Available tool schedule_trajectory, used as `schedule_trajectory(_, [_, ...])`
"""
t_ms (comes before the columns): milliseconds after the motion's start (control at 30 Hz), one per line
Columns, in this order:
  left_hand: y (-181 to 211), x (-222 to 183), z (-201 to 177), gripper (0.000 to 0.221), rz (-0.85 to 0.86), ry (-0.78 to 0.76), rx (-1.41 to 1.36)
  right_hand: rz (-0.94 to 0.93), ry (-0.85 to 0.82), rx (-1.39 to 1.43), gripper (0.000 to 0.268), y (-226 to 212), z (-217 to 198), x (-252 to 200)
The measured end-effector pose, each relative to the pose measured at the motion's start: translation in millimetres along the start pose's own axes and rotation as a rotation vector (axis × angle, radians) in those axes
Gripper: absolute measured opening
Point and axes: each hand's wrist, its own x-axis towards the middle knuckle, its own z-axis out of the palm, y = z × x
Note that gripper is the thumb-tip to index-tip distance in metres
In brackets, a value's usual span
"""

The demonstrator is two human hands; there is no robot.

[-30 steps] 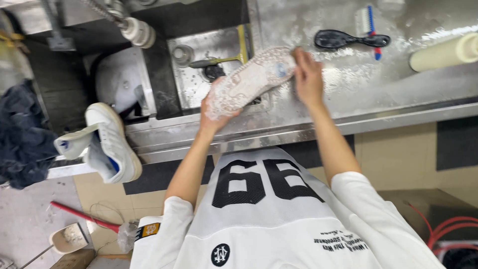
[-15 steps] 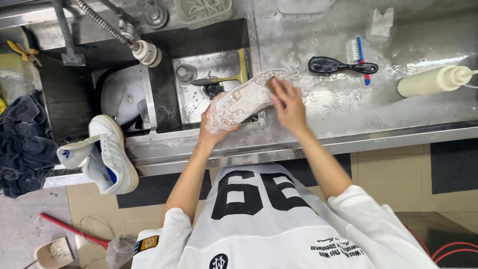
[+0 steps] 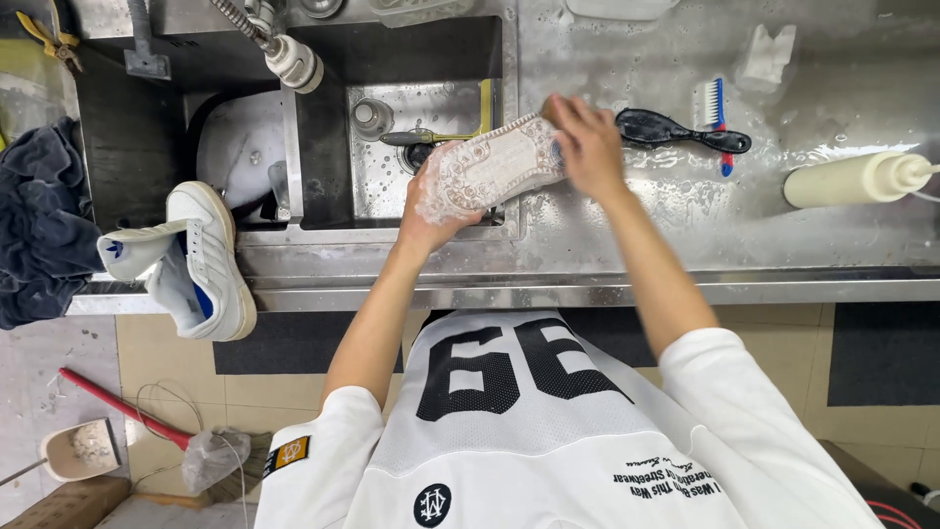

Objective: Cleaning the soles of sneakers by scraping dirt out of the tread and scrubbing with a brush and soap.

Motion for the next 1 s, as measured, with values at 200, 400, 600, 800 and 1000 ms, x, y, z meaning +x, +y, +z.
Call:
schedule_trajectory(200, [-35,3,32,0.113,-0.044,0.121,0.066,-0.750,0.282,0.212,0.051,-69,43,-16])
schedule_trajectory(400, [-2,-50,-44,0.111,0.027,0.379,-0.110,-0.436,0.172,-0.058,0.054,72,27,22])
schedule_trajectory(600, [-20,-101,-121,0.108,-0.061,0.555,0.095,-0.233,0.103,0.484,0.058,-89,109,82])
schedule_trajectory(800, [-186,-92,-105,0.106,-0.318,0.358,0.511,-0.446,0.107,0.362,0.058,-275,241,255])
schedule_trajectory(1000, [-108,-102,-161,0.115,-0.188,0.248,0.421,-0.238,-0.242,0.186,0.071,-356,286,317])
